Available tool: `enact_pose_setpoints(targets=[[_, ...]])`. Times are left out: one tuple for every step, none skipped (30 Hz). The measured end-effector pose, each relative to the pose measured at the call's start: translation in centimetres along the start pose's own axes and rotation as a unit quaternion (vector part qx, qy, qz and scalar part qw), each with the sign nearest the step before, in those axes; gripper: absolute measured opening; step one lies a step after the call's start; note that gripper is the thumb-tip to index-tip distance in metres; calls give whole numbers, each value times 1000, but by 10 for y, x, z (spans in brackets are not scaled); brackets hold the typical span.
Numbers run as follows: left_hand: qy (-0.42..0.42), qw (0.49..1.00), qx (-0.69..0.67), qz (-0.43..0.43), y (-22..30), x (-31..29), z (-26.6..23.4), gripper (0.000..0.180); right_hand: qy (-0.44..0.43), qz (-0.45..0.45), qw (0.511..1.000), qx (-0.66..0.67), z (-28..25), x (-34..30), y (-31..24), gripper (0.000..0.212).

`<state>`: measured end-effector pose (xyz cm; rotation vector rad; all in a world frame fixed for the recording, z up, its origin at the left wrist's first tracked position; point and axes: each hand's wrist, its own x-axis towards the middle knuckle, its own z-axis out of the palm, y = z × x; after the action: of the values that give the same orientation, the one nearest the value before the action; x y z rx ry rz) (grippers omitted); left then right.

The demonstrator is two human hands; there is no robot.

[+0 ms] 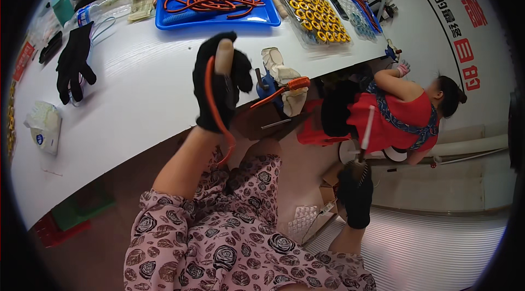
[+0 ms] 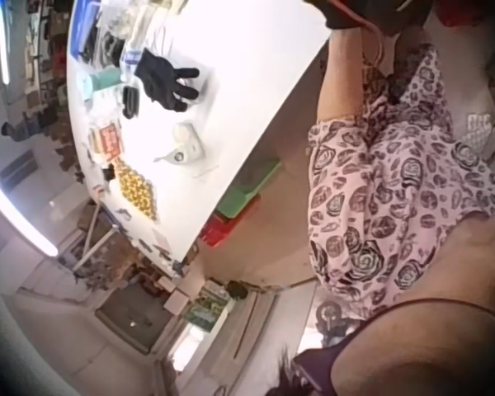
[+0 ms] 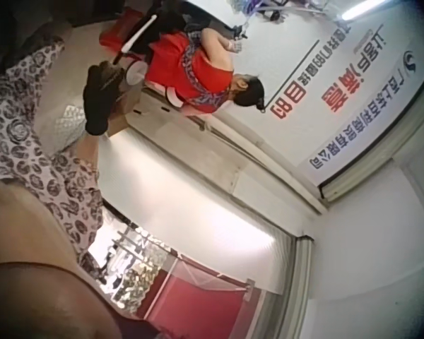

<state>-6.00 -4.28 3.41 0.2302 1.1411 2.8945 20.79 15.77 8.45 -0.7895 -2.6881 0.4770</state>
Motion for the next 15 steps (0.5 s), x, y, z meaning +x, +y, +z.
enact_pose_setpoints(targets=[[11,998,-51,-28,-4,20,0,24,-2,-3,1000,2,1,11,-1,26],[-3,997,-55,-60,-14,38,-2,21,-117,-78,990,-20,2,22,-1,27],[-29,991,-83,-100,-22,58,-8,19,-231,-159,959,-37,6,35,-5,27],[-18,968,-121,-217,-27,75,-8,17,-232,-160,959,-36,13,45,-4,27],[-48,961,-126,-243,-39,86,-6,17,-276,-126,953,19,17,51,-2,29],[-79,952,-130,-267,-52,96,-4,16,-316,-92,941,74,21,59,-3,30],[-74,951,-121,-275,-61,102,-1,16,-317,-93,941,75,26,68,-18,30],[-67,951,-111,-282,-69,108,1,15,-336,27,935,114,30,76,-40,32],[-79,948,-94,-294,-71,109,4,16,-348,152,913,150,35,84,-51,33],[-81,947,-96,-296,-72,111,10,16,-346,154,913,149,45,91,-46,33],[-97,944,-91,-303,-73,112,16,17,-317,60,931,168,59,97,-35,34],[-112,940,-85,-310,-75,115,19,17,-287,-37,939,186,66,103,-35,34],[-123,931,-103,-329,-77,117,22,16,-287,-36,939,185,66,110,-37,34],[-124,930,-104,-330,-79,119,24,16,-290,-73,941,156,64,117,-38,34],[-155,926,-98,-331,-80,120,27,16,-293,-110,941,127,59,121,-40,35]])
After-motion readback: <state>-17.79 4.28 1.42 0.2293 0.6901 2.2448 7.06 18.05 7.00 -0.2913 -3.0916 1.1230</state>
